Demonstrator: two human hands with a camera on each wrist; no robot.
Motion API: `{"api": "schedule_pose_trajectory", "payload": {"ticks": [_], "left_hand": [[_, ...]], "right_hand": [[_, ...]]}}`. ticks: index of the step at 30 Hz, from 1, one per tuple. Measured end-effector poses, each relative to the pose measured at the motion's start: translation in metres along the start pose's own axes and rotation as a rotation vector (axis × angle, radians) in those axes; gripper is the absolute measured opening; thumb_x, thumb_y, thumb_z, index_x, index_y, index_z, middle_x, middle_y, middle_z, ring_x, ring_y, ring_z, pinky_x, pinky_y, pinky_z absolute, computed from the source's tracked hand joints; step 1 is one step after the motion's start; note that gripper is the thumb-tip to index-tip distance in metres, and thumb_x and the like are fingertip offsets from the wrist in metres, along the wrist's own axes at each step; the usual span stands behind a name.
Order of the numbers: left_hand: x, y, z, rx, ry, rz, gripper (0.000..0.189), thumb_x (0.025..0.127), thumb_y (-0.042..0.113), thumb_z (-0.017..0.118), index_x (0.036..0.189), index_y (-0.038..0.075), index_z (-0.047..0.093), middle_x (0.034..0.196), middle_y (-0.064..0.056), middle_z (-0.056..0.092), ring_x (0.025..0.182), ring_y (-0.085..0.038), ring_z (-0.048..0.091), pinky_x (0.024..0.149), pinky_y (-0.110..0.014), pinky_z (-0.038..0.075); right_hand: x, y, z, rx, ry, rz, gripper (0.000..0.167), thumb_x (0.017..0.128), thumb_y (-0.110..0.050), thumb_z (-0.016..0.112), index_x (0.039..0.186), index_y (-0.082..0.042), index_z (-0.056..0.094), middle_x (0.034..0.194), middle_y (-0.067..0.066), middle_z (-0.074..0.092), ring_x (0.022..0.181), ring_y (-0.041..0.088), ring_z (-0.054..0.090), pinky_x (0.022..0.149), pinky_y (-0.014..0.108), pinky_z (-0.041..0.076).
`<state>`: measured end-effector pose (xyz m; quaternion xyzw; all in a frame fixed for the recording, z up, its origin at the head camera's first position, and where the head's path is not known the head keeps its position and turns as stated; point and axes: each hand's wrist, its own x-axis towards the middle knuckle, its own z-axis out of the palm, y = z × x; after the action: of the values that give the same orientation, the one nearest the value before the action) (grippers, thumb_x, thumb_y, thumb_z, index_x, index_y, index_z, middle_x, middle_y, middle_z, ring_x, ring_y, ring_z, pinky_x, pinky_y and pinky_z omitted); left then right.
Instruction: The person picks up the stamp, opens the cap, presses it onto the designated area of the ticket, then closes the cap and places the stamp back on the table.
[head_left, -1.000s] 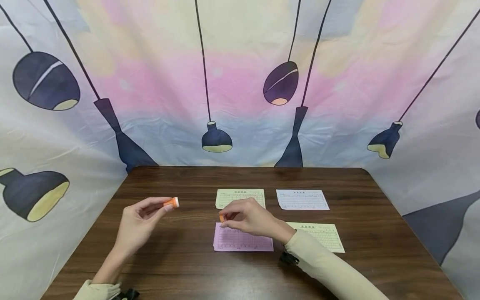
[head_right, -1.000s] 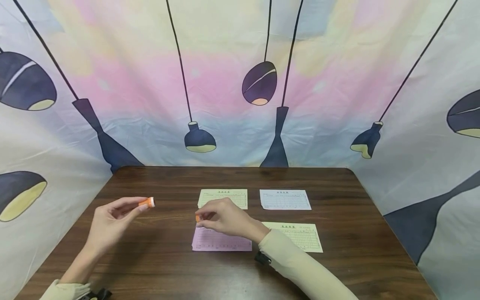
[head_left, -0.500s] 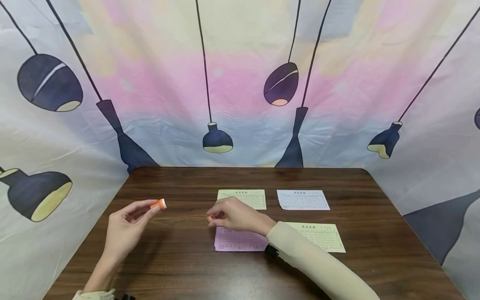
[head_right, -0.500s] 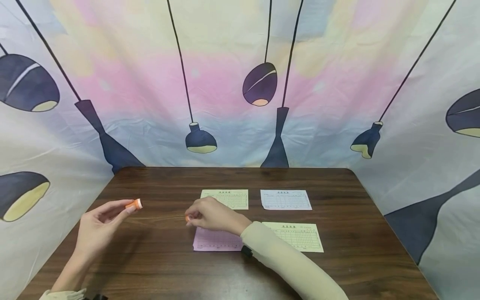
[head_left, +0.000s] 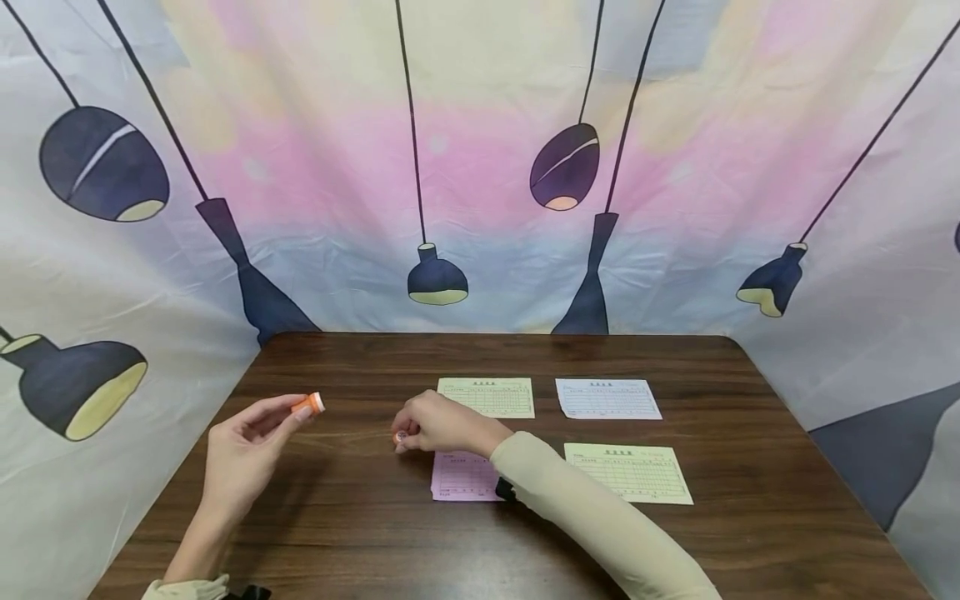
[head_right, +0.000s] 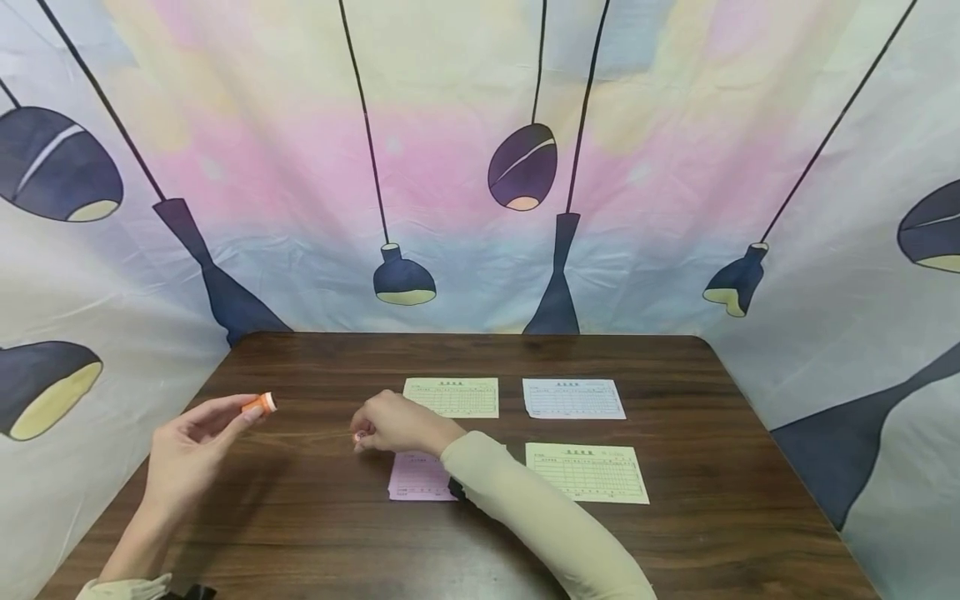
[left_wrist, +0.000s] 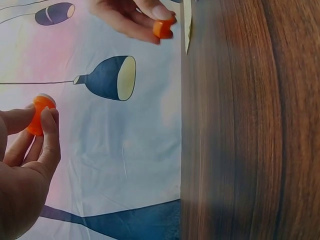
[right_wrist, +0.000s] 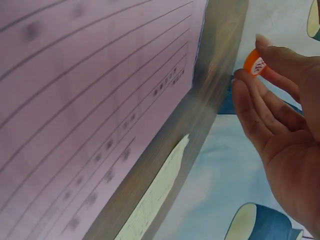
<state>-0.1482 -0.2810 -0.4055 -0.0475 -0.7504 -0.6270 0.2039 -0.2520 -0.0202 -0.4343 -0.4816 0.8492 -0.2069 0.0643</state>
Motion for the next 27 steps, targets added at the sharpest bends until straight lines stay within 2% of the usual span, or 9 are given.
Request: {"api": "schedule_pose_trajectory", "payload": {"ticks": [4,11,27], "left_hand": [[0.001,-0.001,0.000,-0.004,-0.003,0.011,0.028,0.094,-0.002,0.075,0.118,-0.014,0.070,0.097,0.010,0.082,0.092,-0.003,0.079,0.077,-0.015,0.060],[-0.001,-0.002,0.002,0.017,0.018,-0.012,0.027,0.093,-0.003,0.076,0.118,-0.014,0.071,0.097,0.012,0.082,0.088,-0.001,0.078,0.075,-0.015,0.059],[0.001,-0.007,0.001,0.030,0.045,-0.037,0.028,0.092,-0.003,0.077,0.117,-0.014,0.071,0.098,0.013,0.081,0.087,0.000,0.078,0.077,-0.015,0.060]], "right_hand": [[0.010,-0.004,0.004,-0.038,-0.034,0.010,0.008,0.099,-0.022,0.075,0.099,-0.016,0.081,0.094,-0.009,0.074,0.078,-0.006,0.060,0.071,0.009,0.048],[0.019,-0.006,0.013,-0.027,-0.097,0.043,0.009,0.100,-0.016,0.073,0.099,-0.015,0.081,0.088,-0.014,0.080,0.068,-0.006,0.060,0.064,0.011,0.047],[0.023,-0.002,0.022,-0.059,-0.081,0.049,0.006,0.099,-0.022,0.075,0.098,-0.018,0.080,0.093,-0.010,0.075,0.075,-0.003,0.059,0.067,0.013,0.047]]}}
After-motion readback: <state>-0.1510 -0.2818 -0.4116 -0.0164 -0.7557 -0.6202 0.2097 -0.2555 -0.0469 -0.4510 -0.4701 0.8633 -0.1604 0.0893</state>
